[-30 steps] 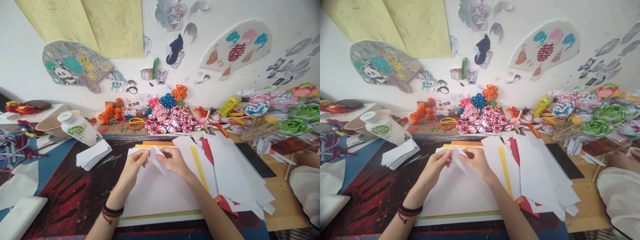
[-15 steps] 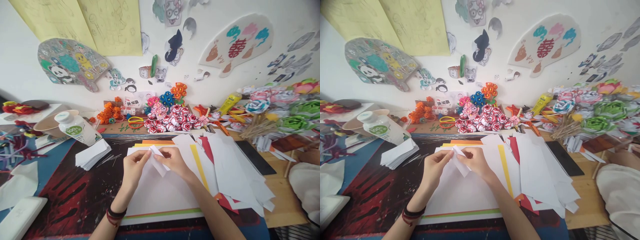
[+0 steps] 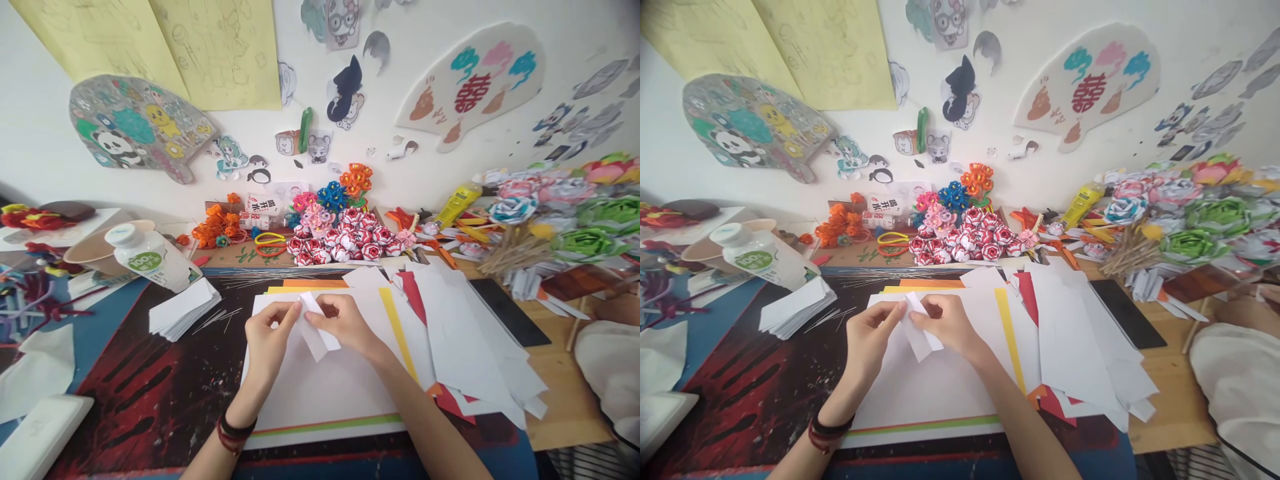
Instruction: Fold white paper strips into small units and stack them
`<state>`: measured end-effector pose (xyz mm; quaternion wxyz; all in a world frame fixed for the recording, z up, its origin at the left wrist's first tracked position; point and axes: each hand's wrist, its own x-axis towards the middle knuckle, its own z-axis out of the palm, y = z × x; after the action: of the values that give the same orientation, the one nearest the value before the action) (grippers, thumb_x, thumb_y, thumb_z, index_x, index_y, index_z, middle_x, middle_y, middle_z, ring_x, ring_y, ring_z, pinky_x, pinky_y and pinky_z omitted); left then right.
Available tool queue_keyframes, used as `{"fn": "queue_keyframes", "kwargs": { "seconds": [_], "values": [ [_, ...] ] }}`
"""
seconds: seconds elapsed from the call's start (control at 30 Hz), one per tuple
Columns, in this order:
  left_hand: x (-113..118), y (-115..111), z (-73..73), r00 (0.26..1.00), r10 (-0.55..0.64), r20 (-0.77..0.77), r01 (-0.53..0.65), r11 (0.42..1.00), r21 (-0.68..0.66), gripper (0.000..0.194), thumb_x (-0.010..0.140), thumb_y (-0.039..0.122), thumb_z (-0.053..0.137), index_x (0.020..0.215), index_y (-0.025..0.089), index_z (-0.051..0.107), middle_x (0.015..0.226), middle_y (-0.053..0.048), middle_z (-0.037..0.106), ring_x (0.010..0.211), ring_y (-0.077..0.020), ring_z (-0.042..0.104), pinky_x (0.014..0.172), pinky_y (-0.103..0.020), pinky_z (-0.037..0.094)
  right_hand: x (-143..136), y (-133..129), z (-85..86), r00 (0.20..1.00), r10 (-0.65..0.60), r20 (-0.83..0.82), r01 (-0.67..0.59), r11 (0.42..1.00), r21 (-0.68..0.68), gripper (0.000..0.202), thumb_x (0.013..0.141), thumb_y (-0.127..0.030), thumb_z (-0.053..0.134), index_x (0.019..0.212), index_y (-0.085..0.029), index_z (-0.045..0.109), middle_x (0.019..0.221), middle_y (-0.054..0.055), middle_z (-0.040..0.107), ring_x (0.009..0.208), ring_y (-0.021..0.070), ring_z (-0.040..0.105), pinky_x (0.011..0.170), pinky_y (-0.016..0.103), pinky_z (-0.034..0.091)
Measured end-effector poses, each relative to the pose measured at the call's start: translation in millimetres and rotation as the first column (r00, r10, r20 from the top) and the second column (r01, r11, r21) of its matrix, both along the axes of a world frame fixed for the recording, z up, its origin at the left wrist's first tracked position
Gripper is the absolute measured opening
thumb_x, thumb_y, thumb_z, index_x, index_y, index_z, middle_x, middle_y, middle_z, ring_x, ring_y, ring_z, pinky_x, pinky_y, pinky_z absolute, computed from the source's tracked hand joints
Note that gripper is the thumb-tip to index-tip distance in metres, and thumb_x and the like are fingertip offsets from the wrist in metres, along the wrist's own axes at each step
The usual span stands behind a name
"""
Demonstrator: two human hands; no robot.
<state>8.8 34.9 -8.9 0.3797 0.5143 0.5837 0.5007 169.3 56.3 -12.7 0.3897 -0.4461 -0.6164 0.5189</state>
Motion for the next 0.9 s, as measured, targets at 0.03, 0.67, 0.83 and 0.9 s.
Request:
{"fn": "queue_keyframes", "kwargs": {
  "seconds": [0.03,0.67,0.83,0.9],
  "values": [
    [-0.2,0.2,0.0,1.0,-0.007,0.005,0.007,1.0,0.0,0.02,0.077,0.036,0.068,0.079,0.017,0.073,0.078,-0.004,0.073,0.073,-0.017,0.062,0.068,-0.026,0.047,-0.2,0.0,0.2,1.0,-0.001,-0.004,0.001,1.0,0.002,0.023,0.079,-0.035,0.064,0.074,-0.013,0.064,0.069,0.001,0.059,0.062,0.0129,0.052,0.054,0.023,0.037],
    [-1.3,4.5,5.2,0.984,-0.154,0.09,0.159,0.986,-0.053,0.019,0.078,0.036,0.068,0.08,0.017,0.069,0.082,-0.004,0.069,0.075,-0.016,0.06,0.069,-0.026,0.046,0.2,0.2,1.5,1.0,-0.01,0.027,0.008,0.997,0.076,0.03,0.084,-0.035,0.057,0.062,-0.015,0.049,0.061,-0.004,0.038,0.058,0.0093,0.034,0.051,0.023,0.025],
    [-3.9,6.7,5.8,0.984,-0.177,0.017,0.178,0.984,-0.026,0.019,0.08,0.036,0.065,0.08,0.018,0.067,0.081,-0.002,0.066,0.071,-0.0138,0.056,0.065,-0.024,0.043,3.1,0.7,4.1,0.999,0.033,0.027,-0.035,0.997,0.07,0.028,0.083,-0.033,0.058,0.063,-0.015,0.052,0.06,-0.004,0.038,0.057,0.0091,0.034,0.05,0.023,0.025],
    [-3.8,7.2,6.0,0.982,-0.186,0.021,0.186,0.982,-0.029,0.019,0.081,0.036,0.065,0.081,0.017,0.066,0.082,-0.002,0.066,0.071,-0.0135,0.055,0.064,-0.024,0.042,4.2,0.8,5.0,0.999,0.041,0.034,-0.043,0.996,0.075,0.03,0.083,-0.033,0.058,0.06,-0.015,0.05,0.059,-0.004,0.036,0.057,0.0088,0.033,0.05,0.023,0.024]
  ]
}}
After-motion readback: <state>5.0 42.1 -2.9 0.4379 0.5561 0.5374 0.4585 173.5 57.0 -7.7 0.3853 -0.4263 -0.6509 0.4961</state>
